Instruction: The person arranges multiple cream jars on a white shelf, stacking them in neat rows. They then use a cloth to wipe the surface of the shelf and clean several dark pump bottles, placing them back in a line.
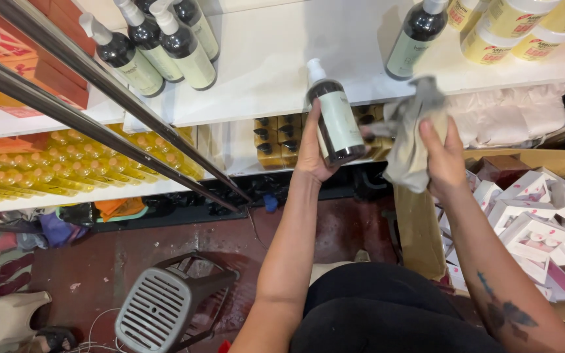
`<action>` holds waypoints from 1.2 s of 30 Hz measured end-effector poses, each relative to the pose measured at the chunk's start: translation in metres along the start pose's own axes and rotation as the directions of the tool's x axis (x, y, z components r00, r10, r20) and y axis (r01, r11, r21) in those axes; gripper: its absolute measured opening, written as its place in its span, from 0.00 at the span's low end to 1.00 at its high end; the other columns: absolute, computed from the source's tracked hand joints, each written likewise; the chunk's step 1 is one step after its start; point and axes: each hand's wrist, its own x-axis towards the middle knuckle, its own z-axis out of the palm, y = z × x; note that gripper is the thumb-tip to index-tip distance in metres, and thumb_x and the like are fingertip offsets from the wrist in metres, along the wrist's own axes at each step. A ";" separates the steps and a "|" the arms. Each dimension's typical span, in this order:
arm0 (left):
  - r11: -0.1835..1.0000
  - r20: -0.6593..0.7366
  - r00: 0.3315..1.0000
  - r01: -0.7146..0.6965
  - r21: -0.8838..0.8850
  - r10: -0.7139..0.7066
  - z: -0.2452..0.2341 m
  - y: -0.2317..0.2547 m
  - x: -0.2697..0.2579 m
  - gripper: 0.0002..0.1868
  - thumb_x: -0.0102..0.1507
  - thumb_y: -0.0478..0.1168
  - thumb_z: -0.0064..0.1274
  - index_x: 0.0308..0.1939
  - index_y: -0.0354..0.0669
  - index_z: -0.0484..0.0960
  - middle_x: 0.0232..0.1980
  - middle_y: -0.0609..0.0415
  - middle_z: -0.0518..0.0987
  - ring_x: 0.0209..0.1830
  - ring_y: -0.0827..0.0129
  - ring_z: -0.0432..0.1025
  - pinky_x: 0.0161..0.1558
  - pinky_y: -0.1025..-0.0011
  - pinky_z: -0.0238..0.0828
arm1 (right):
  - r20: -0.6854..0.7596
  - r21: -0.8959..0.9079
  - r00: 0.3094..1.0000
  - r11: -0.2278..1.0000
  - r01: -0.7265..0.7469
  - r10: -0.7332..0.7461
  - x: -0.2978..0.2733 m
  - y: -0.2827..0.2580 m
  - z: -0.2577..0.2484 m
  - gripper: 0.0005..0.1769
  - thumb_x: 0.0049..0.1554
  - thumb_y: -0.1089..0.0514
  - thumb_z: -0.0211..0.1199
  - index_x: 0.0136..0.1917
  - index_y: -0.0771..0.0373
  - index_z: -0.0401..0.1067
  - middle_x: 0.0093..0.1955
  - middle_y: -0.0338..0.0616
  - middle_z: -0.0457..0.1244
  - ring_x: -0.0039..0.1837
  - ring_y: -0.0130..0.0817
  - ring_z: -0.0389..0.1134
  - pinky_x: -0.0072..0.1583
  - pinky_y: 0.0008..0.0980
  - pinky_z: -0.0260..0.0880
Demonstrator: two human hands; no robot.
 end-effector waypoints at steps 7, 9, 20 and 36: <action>0.966 -0.045 0.999 0.011 0.257 0.000 0.001 -0.009 -0.003 0.42 0.66 0.68 0.41 0.73 0.40 0.65 0.61 0.39 0.76 0.58 0.51 0.76 0.51 0.48 0.81 | 0.324 -0.533 0.914 0.751 0.391 -0.245 0.033 -0.090 0.082 0.28 0.67 0.49 0.63 0.76 0.59 0.62 0.74 0.51 0.63 0.74 0.41 0.65 0.73 0.42 0.65; 0.967 -0.116 0.993 0.040 0.251 -0.011 -0.008 -0.022 0.006 0.41 0.68 0.68 0.40 0.74 0.42 0.64 0.64 0.43 0.76 0.61 0.55 0.75 0.55 0.52 0.81 | 0.384 -0.647 0.907 0.651 0.397 -0.172 0.044 -0.092 0.105 0.32 0.64 0.46 0.64 0.77 0.57 0.63 0.73 0.53 0.62 0.74 0.45 0.63 0.73 0.45 0.62; 0.987 -0.405 0.914 0.068 0.143 -0.004 -0.014 -0.036 0.005 0.43 0.63 0.75 0.26 0.73 0.58 0.62 0.66 0.56 0.72 0.60 0.65 0.71 0.53 0.57 0.76 | 0.414 -0.785 0.889 0.418 0.457 -0.194 0.018 -0.024 0.118 0.36 0.60 0.39 0.63 0.76 0.59 0.66 0.76 0.73 0.53 0.78 0.71 0.52 0.75 0.56 0.53; 0.998 -0.078 0.996 -0.041 0.040 0.044 -0.044 -0.029 0.028 0.45 0.64 0.65 0.60 0.71 0.34 0.67 0.58 0.42 0.76 0.54 0.55 0.76 0.55 0.55 0.79 | 0.290 -0.696 0.941 0.637 0.332 -0.173 -0.024 -0.004 0.012 0.31 0.56 0.64 0.66 0.72 0.52 0.69 0.68 0.48 0.66 0.63 0.42 0.72 0.60 0.39 0.74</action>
